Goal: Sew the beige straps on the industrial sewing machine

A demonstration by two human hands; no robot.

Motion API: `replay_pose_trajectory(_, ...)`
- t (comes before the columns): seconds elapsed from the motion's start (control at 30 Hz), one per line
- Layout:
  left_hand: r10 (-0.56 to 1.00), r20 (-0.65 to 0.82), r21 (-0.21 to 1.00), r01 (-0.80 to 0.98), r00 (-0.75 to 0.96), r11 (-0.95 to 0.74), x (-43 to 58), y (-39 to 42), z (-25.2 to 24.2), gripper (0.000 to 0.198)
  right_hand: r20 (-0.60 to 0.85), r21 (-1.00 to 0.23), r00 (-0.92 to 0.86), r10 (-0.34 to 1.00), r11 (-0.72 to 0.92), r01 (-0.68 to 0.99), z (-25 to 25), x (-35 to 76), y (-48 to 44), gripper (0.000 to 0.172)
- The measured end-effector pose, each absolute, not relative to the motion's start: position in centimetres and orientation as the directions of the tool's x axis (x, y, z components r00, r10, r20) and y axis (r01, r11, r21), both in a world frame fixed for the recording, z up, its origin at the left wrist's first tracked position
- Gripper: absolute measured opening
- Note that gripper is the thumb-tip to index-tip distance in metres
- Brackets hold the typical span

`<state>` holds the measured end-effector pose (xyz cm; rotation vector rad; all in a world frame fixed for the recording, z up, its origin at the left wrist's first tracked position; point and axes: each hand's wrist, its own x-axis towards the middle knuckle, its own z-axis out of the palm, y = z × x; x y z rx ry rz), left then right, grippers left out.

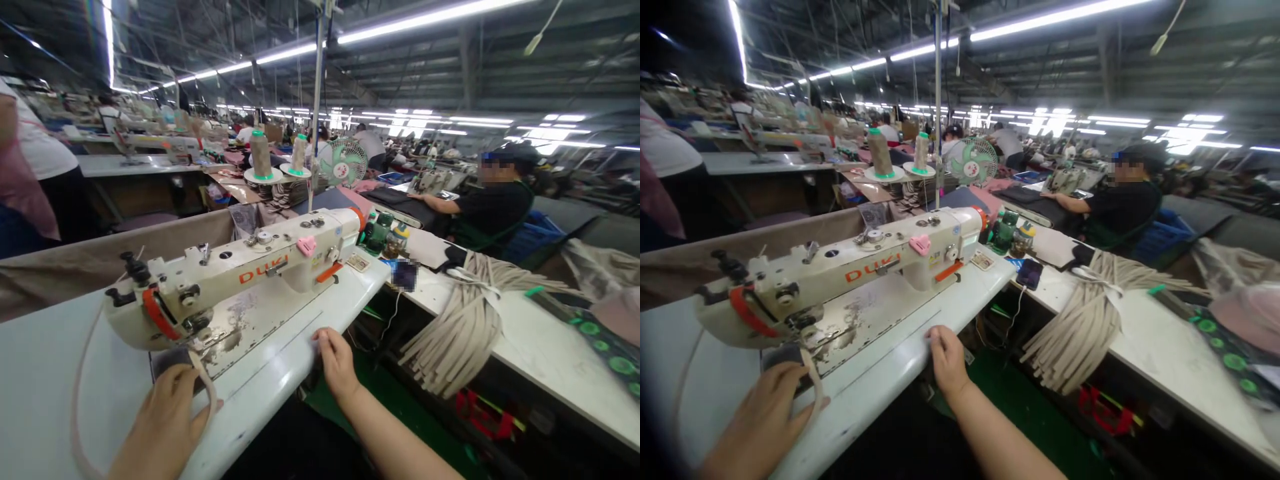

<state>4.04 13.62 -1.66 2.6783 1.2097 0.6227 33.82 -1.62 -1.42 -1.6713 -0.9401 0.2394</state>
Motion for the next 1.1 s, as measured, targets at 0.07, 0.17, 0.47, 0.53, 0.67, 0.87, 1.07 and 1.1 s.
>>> replay_pose_trajectory(0.07, 0.714, 0.334, 0.320, 0.639, 0.615, -0.700, 4.0, 13.8, -1.9, 0.056, 0.261, -0.906, 0.773, 0.578, -0.131, 0.403, -2.4, 36.9, -3.0, 0.053)
replay_pose_trajectory(0.17, 0.701, 0.333, 0.355, 0.605, 0.631, -0.713, 3.9, 13.9, -2.5, 0.060, 0.203, -0.901, 0.880, 0.429, -0.269, 0.339, -3.7, 41.7, -5.5, 0.058)
replay_pose_trajectory(0.47, 0.622, 0.353, 0.192, 0.597, 0.698, -0.779, 2.5, 16.1, -6.5, 0.038, 0.150, -0.679, 0.976, 0.156, -0.702, 0.216, -1.6, 51.3, -12.5, 0.032)
replay_pose_trajectory(0.53, 0.622, 0.378, 0.222, 0.585, 0.686, -0.780, 2.6, 16.5, -6.9, 0.033, 0.159, -0.608, 0.984, 0.078, -0.778, 0.159, -0.3, 52.6, -13.6, 0.037)
replay_pose_trajectory(0.67, 0.644, 0.412, 0.280, 0.583, 0.645, -0.763, 3.0, 16.4, -6.3, 0.027, 0.182, -0.487, 0.981, -0.073, -0.873, 0.025, 2.4, 55.1, -15.4, 0.050)
replay_pose_trajectory(0.87, 0.648, 0.394, 0.301, 0.575, 0.652, -0.761, 3.7, 15.6, -4.7, 0.024, 0.163, -0.380, 0.967, -0.195, -0.917, -0.121, 4.7, 59.1, -16.3, 0.064)
replay_pose_trajectory(1.07, 0.695, 0.358, 0.314, 0.621, 0.624, -0.719, 4.1, 14.9, -3.6, 0.019, 0.135, -0.337, 0.966, -0.220, -0.927, -0.164, 4.4, 61.9, -16.6, 0.063)
replay_pose_trajectory(1.1, 0.701, 0.355, 0.310, 0.629, 0.619, -0.713, 4.2, 14.7, -3.4, 0.020, 0.149, -0.330, 0.969, -0.198, -0.934, -0.140, 4.2, 62.3, -16.7, 0.062)
